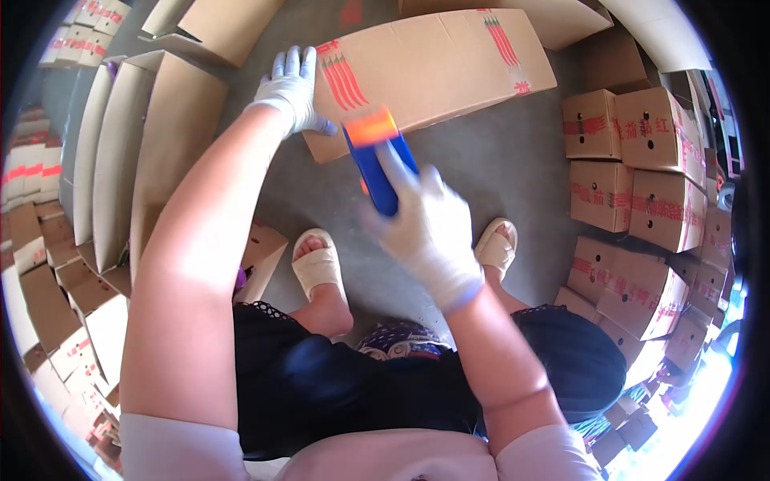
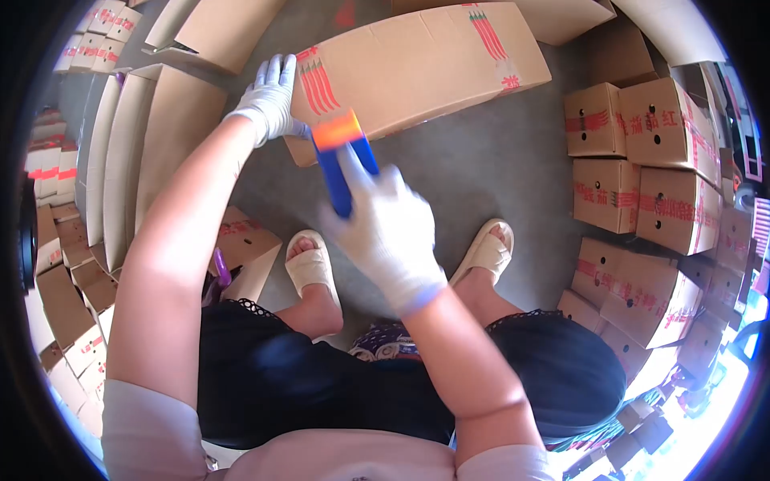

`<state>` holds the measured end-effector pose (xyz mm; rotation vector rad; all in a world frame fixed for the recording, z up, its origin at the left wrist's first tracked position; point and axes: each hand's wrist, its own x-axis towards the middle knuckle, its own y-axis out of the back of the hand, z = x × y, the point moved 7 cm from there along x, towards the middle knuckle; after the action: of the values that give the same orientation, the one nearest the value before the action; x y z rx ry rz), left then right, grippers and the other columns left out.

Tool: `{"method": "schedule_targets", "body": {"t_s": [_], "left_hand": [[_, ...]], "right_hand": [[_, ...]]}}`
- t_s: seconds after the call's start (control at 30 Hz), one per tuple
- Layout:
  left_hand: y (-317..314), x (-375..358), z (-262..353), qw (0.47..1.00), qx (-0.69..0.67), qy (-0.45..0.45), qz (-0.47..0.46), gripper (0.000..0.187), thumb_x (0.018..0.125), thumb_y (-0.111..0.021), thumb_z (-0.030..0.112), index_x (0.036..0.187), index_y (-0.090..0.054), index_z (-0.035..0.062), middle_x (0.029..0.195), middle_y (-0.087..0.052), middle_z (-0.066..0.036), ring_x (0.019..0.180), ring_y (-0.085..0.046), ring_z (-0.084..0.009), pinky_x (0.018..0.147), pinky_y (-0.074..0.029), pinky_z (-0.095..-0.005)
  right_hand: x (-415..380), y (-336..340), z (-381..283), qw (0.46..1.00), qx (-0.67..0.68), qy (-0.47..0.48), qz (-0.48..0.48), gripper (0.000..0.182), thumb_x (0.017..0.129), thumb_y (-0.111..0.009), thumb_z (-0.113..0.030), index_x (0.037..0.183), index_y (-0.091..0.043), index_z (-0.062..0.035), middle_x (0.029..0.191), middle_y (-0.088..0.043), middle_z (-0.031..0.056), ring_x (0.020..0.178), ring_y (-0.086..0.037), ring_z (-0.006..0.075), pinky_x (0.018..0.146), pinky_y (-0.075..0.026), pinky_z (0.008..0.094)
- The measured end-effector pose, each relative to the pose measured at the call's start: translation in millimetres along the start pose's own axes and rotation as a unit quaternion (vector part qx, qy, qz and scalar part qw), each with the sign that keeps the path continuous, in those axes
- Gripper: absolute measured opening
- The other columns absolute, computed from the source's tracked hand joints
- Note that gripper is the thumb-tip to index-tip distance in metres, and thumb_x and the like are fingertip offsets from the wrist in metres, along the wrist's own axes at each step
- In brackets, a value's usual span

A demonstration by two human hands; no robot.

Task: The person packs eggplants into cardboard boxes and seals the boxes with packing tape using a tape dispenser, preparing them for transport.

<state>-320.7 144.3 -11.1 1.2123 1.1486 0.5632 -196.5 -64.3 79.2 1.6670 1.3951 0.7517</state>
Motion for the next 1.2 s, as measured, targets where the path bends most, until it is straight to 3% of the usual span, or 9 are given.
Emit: {"method": "schedule_targets", "body": {"t_s": [0.1,0.2,0.5,0.57,0.67,0.8,0.93,1.07,1.2], "left_hand": [[-2,27,-13,0.999,-0.012,-0.015,-0.048,0.144,0.056,-0.09,0.056,0.158,-0.001,0.006,0.163,-0.01,-0.021,0.151,-0.012,-0.0372,0.121,-0.023,-0.0492],[-1,33,-11,0.996,-0.019,-0.018,-0.085,0.146,0.056,-0.091,0.054,0.157,0.001,0.0042,0.162,-0.01,-0.023,0.151,-0.012,-0.0363,0.122,-0.023,-0.0457],[0,-1,2,0.997,-0.051,-0.053,0.028,0.133,0.059,-0.093,0.041,0.158,-0.008,0.01,0.158,-0.016,-0.025,0.146,-0.02,-0.0419,0.119,-0.027,-0.0456],[9,-21,11,0.994,0.003,-0.062,0.089,0.124,0.062,-0.09,0.045,0.156,-0.017,0.0112,0.151,-0.028,-0.024,0.136,-0.032,-0.0425,0.112,-0.034,-0.05],[23,-70,34,0.983,0.074,-0.069,0.153,0.117,0.065,-0.085,0.053,0.155,-0.023,0.0129,0.14,-0.044,-0.018,0.124,-0.045,-0.0355,0.104,-0.038,-0.0512],[6,-117,74,0.955,0.125,-0.26,0.063,0.097,0.069,-0.079,0.051,0.147,-0.038,0.0101,0.113,-0.051,-0.01,0.109,-0.05,-0.0296,0.094,-0.038,-0.0449],[-31,-177,112,0.903,0.084,-0.418,0.057,0.092,0.067,-0.079,0.053,0.145,-0.045,0.0197,0.143,-0.04,-0.018,0.137,-0.033,-0.0392,0.111,-0.025,-0.0612],[-41,-159,100,0.949,0.061,-0.306,-0.036,0.109,0.062,-0.084,0.054,0.152,-0.034,0.0168,0.159,-0.016,-0.024,0.147,-0.013,-0.0456,0.114,-0.014,-0.0668],[-31,-108,77,0.99,-0.078,-0.112,-0.025,0.13,0.057,-0.091,0.049,0.154,-0.016,0.0044,0.154,-0.019,-0.026,0.143,-0.016,-0.0473,0.119,-0.022,-0.052]], "right_hand": [[-76,-58,67,0.974,-0.037,-0.109,-0.196,0.078,0.076,-0.074,-0.037,0.147,-0.043,-0.0293,0.099,-0.06,0.0222,0.084,-0.068,0.0407,0.073,-0.056,0.052],[-67,-104,99,0.955,-0.036,-0.143,-0.257,0.075,0.079,-0.07,-0.039,0.148,-0.041,-0.0294,0.106,-0.061,0.0233,0.09,-0.068,0.0415,0.08,-0.055,0.0514],[62,-160,114,0.926,0.094,-0.226,-0.288,0.055,0.078,-0.065,-0.047,0.124,-0.065,-0.0175,0.112,-0.071,0.0155,0.103,-0.068,0.0318,0.089,-0.053,0.0438],[53,-150,121,0.91,0.179,-0.228,-0.296,0.054,0.078,-0.063,-0.048,0.12,-0.068,-0.0148,0.11,-0.071,0.0184,0.1,-0.068,0.0349,0.088,-0.053,0.0422],[15,-120,112,0.899,0.128,-0.033,-0.418,0.058,0.076,-0.068,-0.05,0.121,-0.068,-0.0136,0.109,-0.07,0.0225,0.1,-0.068,0.0363,0.089,-0.052,0.0422],[-39,-44,140,0.811,0.246,-0.096,-0.522,0.072,0.074,-0.072,-0.054,0.137,-0.06,-0.0203,0.115,-0.069,0.0191,0.108,-0.066,0.0297,0.096,-0.048,0.0343],[-65,68,163,0.897,-0.015,-0.086,-0.433,0.067,0.077,-0.068,-0.053,0.139,-0.055,-0.0303,0.096,-0.07,0.0193,0.096,-0.068,0.0316,0.085,-0.052,0.0377],[-118,161,159,0.875,-0.202,-0.115,-0.425,0.067,0.075,-0.071,-0.048,0.136,-0.059,-0.0229,0.088,-0.068,0.0187,0.081,-0.069,0.0364,0.077,-0.055,0.0422],[-155,194,178,0.945,-0.091,-0.172,-0.262,0.075,0.07,-0.076,-0.044,0.137,-0.058,-0.0185,0.087,-0.067,0.0191,0.081,-0.069,0.0372,0.076,-0.055,0.0419]]}}
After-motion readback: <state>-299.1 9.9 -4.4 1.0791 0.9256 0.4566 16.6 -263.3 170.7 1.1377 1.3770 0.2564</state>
